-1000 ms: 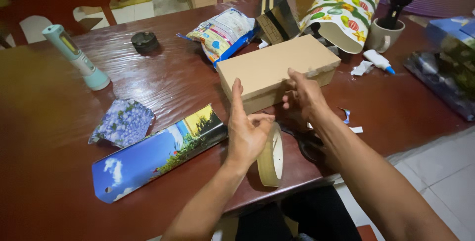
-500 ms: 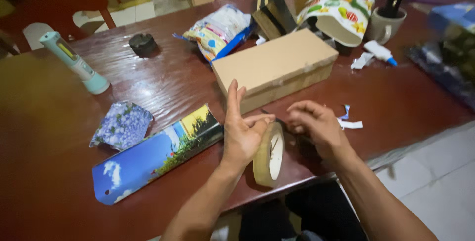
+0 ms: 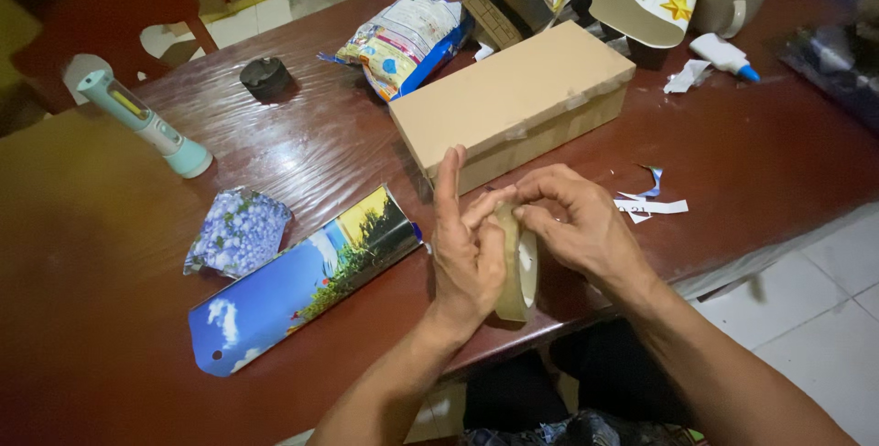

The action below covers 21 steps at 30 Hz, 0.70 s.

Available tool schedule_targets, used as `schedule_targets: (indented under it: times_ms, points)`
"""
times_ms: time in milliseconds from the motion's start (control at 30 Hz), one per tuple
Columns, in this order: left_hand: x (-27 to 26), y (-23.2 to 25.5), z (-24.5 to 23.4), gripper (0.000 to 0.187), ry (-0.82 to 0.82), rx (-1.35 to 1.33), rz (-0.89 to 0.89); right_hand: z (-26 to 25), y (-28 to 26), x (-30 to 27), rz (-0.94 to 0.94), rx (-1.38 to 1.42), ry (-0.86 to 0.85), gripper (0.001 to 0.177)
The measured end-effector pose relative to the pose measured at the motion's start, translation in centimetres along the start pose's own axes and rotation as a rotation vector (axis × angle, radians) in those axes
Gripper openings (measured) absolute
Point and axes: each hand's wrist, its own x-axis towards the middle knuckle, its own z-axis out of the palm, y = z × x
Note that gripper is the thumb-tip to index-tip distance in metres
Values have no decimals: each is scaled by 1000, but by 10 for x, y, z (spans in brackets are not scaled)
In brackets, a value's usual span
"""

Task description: The person sits at a dining table and applies clear packing tape to a cardboard box, pulling tape from the roll, pressing it along the box edges and seams, and cutting pieces with scissors. They repeatedly tear off small tape strips and smooth them onto the box while wrapping paper and other boxes sit nearby.

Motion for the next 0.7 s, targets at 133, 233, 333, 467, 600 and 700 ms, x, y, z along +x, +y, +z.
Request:
schedule_targets:
  times_ms: [133,233,333,467,600,700]
  points:
    - [-5,-2,5,75,10,63,63,1,-10,-2,14,-34,32,21]
    - [-8,-4,7,74,1,77,92,2,-15,-4,29,111,-1,18]
    - [-11,-4,8,74,-47,66,93,4,-16,-4,35,253,-55,16]
    - [-12,-5,7,80,-82,-86,57,6,-13,-3,-139,123,-27,15]
    - [-9,-3,7,87,-89,-162,11,7,-6,0,-62,80,-45,12]
    - [-6,-2,9,98,-68,-137,-69,5,1,1,-91,47,-6,11]
